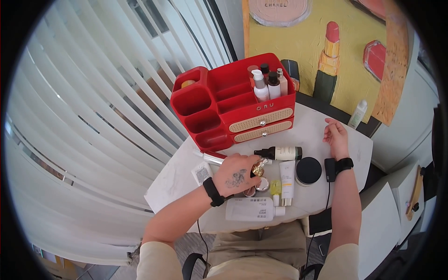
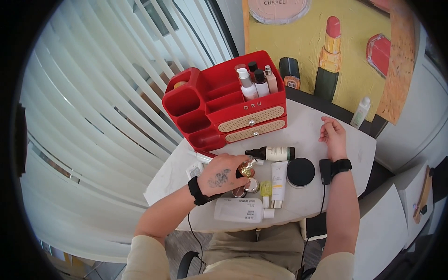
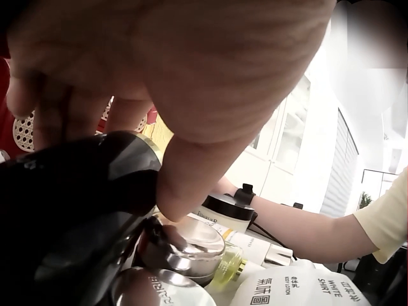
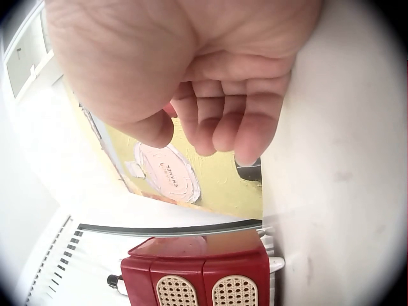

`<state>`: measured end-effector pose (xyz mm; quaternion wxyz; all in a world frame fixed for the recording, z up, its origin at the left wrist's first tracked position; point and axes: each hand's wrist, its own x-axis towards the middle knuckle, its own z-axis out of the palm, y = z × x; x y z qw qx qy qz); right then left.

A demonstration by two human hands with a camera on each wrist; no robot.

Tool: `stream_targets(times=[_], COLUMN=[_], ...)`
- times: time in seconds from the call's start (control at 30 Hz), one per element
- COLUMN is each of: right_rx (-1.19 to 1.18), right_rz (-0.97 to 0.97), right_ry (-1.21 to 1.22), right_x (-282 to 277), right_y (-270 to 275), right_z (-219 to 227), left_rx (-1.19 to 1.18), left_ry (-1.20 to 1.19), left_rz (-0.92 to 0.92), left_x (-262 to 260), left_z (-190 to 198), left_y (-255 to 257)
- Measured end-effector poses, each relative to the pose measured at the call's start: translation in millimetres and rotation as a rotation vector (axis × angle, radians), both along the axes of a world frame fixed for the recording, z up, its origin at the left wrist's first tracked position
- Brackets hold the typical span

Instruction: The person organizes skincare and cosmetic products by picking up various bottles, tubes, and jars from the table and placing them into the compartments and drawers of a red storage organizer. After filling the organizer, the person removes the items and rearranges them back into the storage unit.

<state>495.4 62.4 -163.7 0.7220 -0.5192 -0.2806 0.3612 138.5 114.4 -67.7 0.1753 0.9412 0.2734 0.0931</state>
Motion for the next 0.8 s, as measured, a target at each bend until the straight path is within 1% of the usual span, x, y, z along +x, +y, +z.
stream_targets(times=[0.1,0.17,0.23,0.27,0.3,0.37,0.43,0.47,0.5,0.57,0.6,0.67,0.7,0.77,0.8], right_rx=[-0.003,-0.014,-0.013,-0.017,-0.016,-0.005,-0.016,-0.021,-0.028,-0.031,-0.033,-0.028,-0.024,-0.041,-0.037], right_rz=[-0.020,-0.022,-0.024,-0.023,-0.024,-0.028,-0.028,-0.032,-0.028,-0.030,-0.029,-0.033,-0.034,-0.037,-0.036], right_ry=[-0.003,0.001,0.002,0.001,0.002,-0.028,-0.036,-0.049,-0.045,-0.043,-0.043,-0.059,-0.061,-0.079,-0.084], right_x=[-2,-2,-1,-1,-1,-2,-4,-5,-6,-6,-7,-6,-6,-7,-8], right_y=[0,0,0,1,1,1,1,0,0,0,0,0,0,1,1], right_z=[1,1,0,0,0,-1,1,1,2,3,2,3,3,3,2], left_rx=[0.034,0.067,0.069,0.146,0.147,0.233,0.222,0.158,0.144,-0.051,-0.052,-0.040,-0.037,0.036,0.123], left_ry=[-0.022,-0.046,-0.146,-0.232,-0.231,-0.341,-0.469,-0.506,-0.524,-0.825,-0.825,-1.001,-1.004,-0.976,-0.926], left_rz=[0.018,0.025,0.102,0.108,0.107,0.236,0.312,0.372,0.405,0.353,0.353,0.325,0.322,0.424,0.448], left_x=[0,-1,-5,-10,-13,-18,-26,-30,-33,-32,-32,-29,-26,-18,-14], left_z=[6,20,38,42,49,69,78,84,92,99,103,114,123,142,151], left_y=[-1,-1,0,3,3,2,6,10,10,17,22,33,39,52,62])
